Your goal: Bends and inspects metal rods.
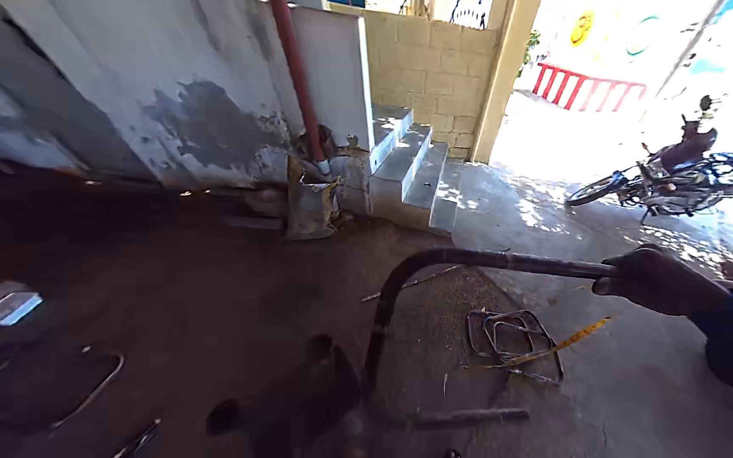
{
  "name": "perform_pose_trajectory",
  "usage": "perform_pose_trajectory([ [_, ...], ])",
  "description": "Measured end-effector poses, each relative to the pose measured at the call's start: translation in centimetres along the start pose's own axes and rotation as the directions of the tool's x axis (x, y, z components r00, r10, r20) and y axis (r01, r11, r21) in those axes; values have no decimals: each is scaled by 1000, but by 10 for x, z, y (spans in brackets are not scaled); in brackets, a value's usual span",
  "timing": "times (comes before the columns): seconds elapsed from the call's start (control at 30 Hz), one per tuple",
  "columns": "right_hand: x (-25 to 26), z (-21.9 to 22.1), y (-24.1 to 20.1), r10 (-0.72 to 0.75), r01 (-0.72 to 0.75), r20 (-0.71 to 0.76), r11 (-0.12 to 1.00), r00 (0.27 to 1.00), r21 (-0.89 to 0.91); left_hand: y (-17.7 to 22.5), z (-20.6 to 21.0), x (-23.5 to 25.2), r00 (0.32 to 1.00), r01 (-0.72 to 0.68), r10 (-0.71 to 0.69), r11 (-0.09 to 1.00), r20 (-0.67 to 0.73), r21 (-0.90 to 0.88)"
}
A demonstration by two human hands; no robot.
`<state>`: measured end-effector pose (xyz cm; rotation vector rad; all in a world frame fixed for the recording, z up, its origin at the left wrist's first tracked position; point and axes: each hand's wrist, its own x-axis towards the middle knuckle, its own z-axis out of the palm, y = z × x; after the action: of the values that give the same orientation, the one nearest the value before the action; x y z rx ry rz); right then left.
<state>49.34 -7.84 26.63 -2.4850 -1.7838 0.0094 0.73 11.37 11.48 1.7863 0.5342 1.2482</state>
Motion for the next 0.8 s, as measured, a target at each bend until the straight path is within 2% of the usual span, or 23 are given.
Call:
perform_pose_trajectory([
  [0.07, 27, 4, -4, -105, 107, 71, 994, 992, -31, -8, 24, -17, 973, 229, -224, 970, 61, -80],
  [0.13, 50, 24, -13, -241, 237, -62, 969, 968, -75, -12, 50, -50, 884, 460, -467, 872, -7, -167],
  [0.2, 71, 48, -29, -331, 306, -238, 942, 913, -137, -20, 60, -80, 799, 549, -600, 744, -20, -382],
  [0.3, 107, 77, -59, -390, 352, -313, 920, 866, -172, -30, 54, -102, 789, 483, -614, 618, 3, -620],
  [0.43, 160, 99, -103, -409, 371, -265, 911, 873, -181, -29, 25, -93, 758, 430, -649, 575, -68, -696],
  [0.5, 185, 113, -119, -441, 414, -234, 897, 867, -155, -23, 25, -89, 687, 429, -712, 561, -147, -708],
  [0.63, 236, 147, -144, -478, 463, -115, 876, 871, -132, -30, 30, -89, 577, 411, -792, 494, -200, -766],
  [0.73, 270, 192, -153, -533, 529, 3, 840, 846, -125, -50, 60, -107, 439, 435, -864, 443, -245, -784],
  [0.8, 293, 224, -160, -540, 558, 149, 819, 829, -135, -64, 84, -119, 369, 419, -897, 395, -244, -818],
])
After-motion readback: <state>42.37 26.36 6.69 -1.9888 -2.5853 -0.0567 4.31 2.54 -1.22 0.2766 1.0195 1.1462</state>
